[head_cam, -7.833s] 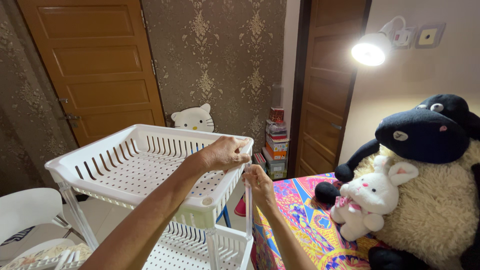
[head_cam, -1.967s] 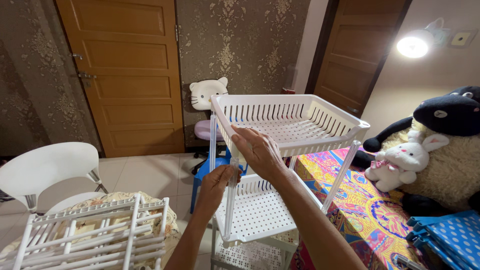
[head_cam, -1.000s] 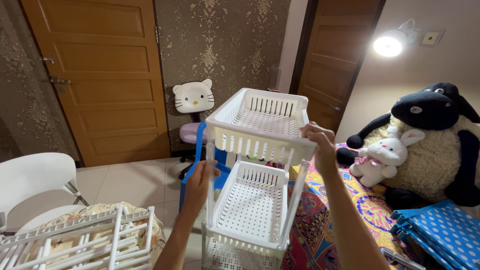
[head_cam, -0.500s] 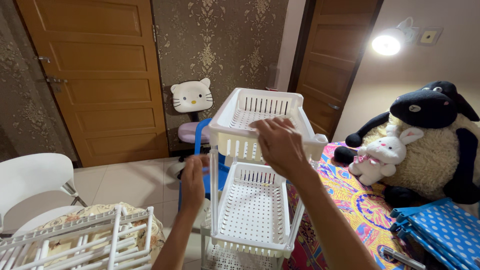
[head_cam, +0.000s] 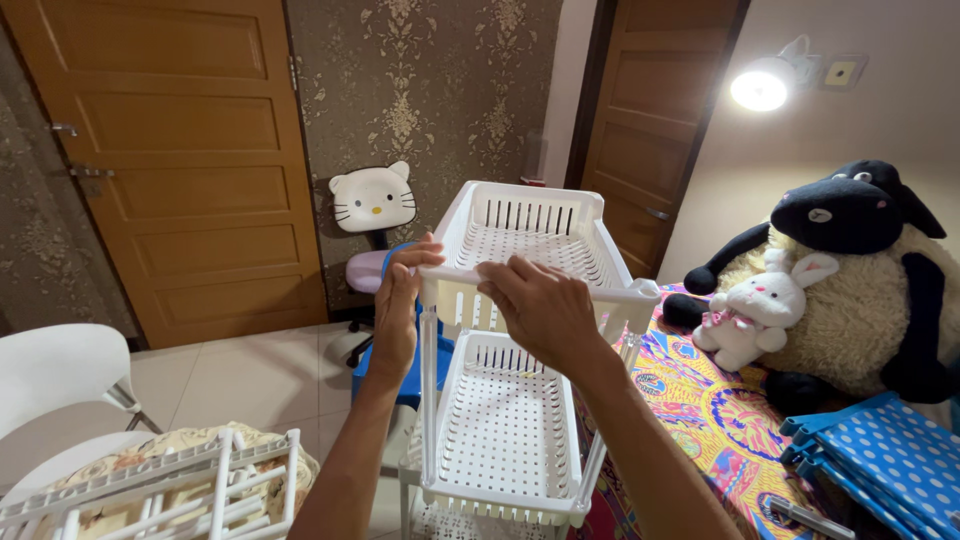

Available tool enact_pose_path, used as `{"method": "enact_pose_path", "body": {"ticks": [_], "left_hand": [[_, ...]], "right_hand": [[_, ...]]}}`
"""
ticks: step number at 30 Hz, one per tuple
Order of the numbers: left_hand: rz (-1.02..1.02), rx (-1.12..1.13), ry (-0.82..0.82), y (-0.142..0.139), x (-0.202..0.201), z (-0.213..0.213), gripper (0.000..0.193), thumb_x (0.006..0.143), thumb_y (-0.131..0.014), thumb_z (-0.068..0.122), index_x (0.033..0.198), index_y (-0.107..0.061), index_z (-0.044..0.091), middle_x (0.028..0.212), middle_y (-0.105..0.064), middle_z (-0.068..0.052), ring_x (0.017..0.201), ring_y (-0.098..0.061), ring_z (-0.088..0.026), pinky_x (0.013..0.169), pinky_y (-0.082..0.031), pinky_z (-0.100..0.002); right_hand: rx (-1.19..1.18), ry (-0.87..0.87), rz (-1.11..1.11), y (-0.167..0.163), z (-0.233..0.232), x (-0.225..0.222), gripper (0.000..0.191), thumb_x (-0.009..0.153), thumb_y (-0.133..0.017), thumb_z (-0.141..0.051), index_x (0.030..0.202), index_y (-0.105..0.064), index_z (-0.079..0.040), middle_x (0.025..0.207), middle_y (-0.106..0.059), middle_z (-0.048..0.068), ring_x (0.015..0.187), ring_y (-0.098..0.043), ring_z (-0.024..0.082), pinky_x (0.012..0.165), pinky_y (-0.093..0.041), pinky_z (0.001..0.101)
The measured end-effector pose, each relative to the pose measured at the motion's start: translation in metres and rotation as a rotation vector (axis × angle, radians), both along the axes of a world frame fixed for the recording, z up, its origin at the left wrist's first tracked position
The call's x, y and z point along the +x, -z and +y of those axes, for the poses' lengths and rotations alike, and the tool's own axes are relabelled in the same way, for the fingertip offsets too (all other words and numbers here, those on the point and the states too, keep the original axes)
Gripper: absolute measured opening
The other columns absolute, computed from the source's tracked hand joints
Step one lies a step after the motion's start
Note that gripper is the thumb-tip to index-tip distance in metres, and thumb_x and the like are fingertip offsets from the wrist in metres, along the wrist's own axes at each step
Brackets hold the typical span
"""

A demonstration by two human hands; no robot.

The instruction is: The person assembles a plastic rolling storage cart, fitting clear vertical support poles into the corner sockets of white perforated baskets and attaching side panels. They press each basket onto the pole frame and stack the tiers, building the cart up level by level on the floor next to a bed.

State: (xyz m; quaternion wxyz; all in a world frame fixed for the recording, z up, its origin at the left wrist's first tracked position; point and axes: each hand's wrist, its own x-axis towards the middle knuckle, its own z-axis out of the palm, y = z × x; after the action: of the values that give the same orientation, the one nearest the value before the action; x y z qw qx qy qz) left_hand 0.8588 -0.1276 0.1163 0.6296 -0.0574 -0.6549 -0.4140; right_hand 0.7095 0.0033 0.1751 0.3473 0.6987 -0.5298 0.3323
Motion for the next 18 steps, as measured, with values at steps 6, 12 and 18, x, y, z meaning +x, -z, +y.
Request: {"method": "enact_pose_path", "body": {"ticks": [6, 12, 18], "left_hand": [[0.049, 0.013, 0.0, 0.012, -0.006, -0.001, 0.045, 0.116, -0.025, 0.033, 0.118, -0.06, 0.005, 0.131, -0.057, -0.01, 0.15, -0.041, -0.027, 0.126, -0.029, -0.041], [0.047, -0.033, -0.105, 0.017, -0.015, -0.003, 0.042, 0.116, -0.028, 0.03, 0.115, -0.061, 0.004, 0.126, -0.058, -0.012, 0.143, -0.048, -0.028, 0.124, -0.034, -0.042], [0.051, -0.066, -0.155, 0.015, -0.012, -0.006, 0.042, 0.116, -0.03, 0.033, 0.114, -0.06, 0.003, 0.128, -0.06, -0.014, 0.141, -0.049, -0.029, 0.124, -0.033, -0.042]], "right_hand": [[0.01, 0.022, 0.022, 0.009, -0.001, -0.002, 0.016, 0.099, -0.064, -0.029, 0.105, -0.069, -0.015, 0.078, -0.064, 0.003, 0.074, -0.069, 0.026, 0.061, -0.051, 0.0439], [0.02, 0.027, 0.01, 0.008, 0.006, -0.003, 0.018, 0.099, -0.064, -0.029, 0.108, -0.069, -0.015, 0.08, -0.065, 0.004, 0.075, -0.069, 0.026, 0.064, -0.052, 0.0438], [0.169, -0.016, -0.155, 0.004, 0.014, -0.021, 0.027, 0.099, -0.062, -0.03, 0.118, -0.071, -0.014, 0.098, -0.072, 0.008, 0.096, -0.069, 0.03, 0.079, -0.053, 0.0455]]}}
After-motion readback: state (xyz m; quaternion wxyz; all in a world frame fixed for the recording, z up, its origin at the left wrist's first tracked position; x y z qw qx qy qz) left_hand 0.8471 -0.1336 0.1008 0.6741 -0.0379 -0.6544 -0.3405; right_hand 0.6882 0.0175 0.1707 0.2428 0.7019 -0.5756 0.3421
